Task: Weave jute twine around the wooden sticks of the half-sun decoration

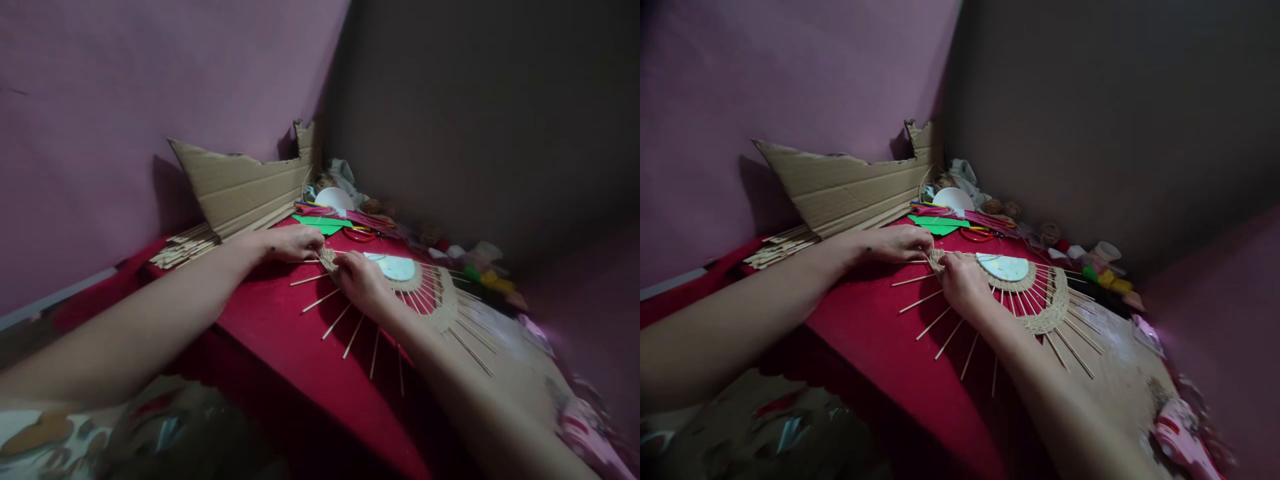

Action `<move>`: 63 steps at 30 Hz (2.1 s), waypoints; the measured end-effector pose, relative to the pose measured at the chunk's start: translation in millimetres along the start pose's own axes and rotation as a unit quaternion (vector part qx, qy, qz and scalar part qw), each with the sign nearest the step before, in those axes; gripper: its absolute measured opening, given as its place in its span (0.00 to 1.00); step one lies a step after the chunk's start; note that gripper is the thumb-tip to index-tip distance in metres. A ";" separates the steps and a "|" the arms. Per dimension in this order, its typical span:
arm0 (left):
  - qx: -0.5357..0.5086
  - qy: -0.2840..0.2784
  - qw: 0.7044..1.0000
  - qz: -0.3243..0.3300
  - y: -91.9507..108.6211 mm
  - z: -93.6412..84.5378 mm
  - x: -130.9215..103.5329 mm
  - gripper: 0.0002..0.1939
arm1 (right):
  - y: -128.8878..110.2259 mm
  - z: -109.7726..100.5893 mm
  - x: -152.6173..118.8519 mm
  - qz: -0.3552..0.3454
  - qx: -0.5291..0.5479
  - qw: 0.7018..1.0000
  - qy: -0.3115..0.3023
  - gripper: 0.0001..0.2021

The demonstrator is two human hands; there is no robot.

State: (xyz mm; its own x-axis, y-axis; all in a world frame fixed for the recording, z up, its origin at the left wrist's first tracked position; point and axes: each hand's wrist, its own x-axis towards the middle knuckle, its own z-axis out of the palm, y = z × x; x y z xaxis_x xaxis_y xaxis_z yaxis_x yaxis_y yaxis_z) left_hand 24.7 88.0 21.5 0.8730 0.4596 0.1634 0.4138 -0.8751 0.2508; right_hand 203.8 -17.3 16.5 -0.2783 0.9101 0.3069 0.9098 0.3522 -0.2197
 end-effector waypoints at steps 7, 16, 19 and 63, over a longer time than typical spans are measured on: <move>0.063 0.053 0.996 0.034 -6.0 0.5 -3.7 0.03 | 1.6 18.4 -5.4 -0.035 0.004 0.998 0.059 0.09; 0.106 0.114 0.985 -0.077 -42.3 11.1 -1.7 0.14 | -1.0 18.7 -7.3 -0.048 -0.004 0.998 0.036 0.09; 0.130 0.051 0.986 -0.085 -44.6 8.2 -1.2 0.10 | -0.8 17.9 -7.6 -0.045 0.008 0.999 0.028 0.09; -0.091 -0.040 0.983 -0.152 -15.1 -27.3 -57.2 0.12 | -7.3 18.4 -2.2 -0.113 -0.125 0.985 -0.031 0.09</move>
State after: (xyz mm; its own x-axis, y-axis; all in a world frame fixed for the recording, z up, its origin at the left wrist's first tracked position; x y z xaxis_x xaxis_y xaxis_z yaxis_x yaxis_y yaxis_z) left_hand -38.5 79.1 34.4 0.7361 0.6766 -0.0194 0.6124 -0.6536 0.4447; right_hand 192.2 -17.9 0.4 -0.4937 0.8289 0.2632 0.8677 0.4897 0.0854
